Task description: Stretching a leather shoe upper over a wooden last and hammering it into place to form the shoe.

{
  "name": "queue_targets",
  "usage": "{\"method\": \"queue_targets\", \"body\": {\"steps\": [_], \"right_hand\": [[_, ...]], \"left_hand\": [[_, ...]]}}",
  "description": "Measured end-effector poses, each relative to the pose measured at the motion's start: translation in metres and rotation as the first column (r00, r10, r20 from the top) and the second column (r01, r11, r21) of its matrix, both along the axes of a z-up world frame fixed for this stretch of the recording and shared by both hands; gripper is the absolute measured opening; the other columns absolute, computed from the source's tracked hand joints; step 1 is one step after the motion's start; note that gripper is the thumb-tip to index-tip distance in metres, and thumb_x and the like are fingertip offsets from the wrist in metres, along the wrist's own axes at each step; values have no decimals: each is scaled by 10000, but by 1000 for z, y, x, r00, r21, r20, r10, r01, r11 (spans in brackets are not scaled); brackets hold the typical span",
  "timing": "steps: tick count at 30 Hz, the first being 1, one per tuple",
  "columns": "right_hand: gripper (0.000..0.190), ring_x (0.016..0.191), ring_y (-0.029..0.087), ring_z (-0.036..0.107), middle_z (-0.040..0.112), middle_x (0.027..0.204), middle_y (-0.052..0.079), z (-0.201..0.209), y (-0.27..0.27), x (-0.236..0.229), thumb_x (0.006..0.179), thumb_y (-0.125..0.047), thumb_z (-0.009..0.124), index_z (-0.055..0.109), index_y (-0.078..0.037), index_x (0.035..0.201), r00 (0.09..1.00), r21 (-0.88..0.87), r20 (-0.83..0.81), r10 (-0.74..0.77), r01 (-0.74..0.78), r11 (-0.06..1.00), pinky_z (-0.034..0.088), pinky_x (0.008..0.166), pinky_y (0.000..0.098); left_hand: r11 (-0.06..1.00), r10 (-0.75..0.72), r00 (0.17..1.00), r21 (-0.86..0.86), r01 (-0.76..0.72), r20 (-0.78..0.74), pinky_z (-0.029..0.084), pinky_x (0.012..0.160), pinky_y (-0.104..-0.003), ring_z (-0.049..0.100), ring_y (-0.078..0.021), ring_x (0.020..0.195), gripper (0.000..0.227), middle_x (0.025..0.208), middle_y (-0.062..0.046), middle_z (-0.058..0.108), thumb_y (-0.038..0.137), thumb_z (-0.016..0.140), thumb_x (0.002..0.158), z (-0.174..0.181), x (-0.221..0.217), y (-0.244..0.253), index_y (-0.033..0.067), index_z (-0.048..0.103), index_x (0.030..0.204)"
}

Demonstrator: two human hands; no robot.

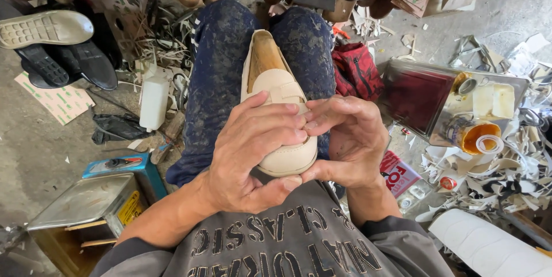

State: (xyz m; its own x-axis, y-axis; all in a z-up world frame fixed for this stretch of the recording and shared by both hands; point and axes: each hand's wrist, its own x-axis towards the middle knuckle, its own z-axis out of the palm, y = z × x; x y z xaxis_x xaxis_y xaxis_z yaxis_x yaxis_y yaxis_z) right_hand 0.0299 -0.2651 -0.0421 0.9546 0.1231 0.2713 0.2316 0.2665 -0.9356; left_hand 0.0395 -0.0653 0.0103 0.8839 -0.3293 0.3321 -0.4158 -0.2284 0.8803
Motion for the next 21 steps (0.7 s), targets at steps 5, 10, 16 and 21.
{"method": "queue_targets", "body": {"steps": [5, 10, 16, 21], "right_hand": [[1032, 960, 175, 727, 713, 1001, 103, -6, 1, 4, 584, -315, 979, 459, -30, 1429, 998, -51, 29, 59, -58, 997, 569, 1099, 396], [941, 1022, 253, 738, 729, 1036, 142, 4, 21, 21, 724, -343, 945, 440, -54, 1463, 980, -117, 147, 132, -115, 986, 551, 1016, 389], [847, 1354, 390, 590, 607, 1402, 190, -17, 36, 40, 841, -439, 860, 443, -34, 1457, 966, -358, 169, 197, -126, 925, 480, 1221, 541], [486, 1263, 417, 611, 595, 1330, 201, -25, 60, 25, 924, -401, 814, 631, -35, 1186, 943, -503, 318, 99, 79, 861, 517, 1097, 537]], "left_hand": [[999, -30, 1000, -10, 30, 0, 435, 1191, -571, 702, -385, 1234, 424, 1233, -203, 710, 408, 544, 1001, -11, -7, 11, 36, 621, 1190], [987, -150, 985, 60, 146, 79, 388, 1313, -641, 588, -429, 1428, 812, 1480, -183, 522, 480, 878, 914, -36, -19, 52, 97, 416, 1461], [966, 214, 977, 148, -214, 14, 593, 1153, -533, 674, -506, 1292, 501, 1320, -241, 566, 117, 734, 987, -21, -35, 90, -30, 466, 1383], [972, 206, 978, 123, -201, -33, 584, 1152, -562, 652, -497, 1274, 419, 1274, -250, 581, 217, 725, 987, -27, -39, 91, -29, 551, 1278]]}}
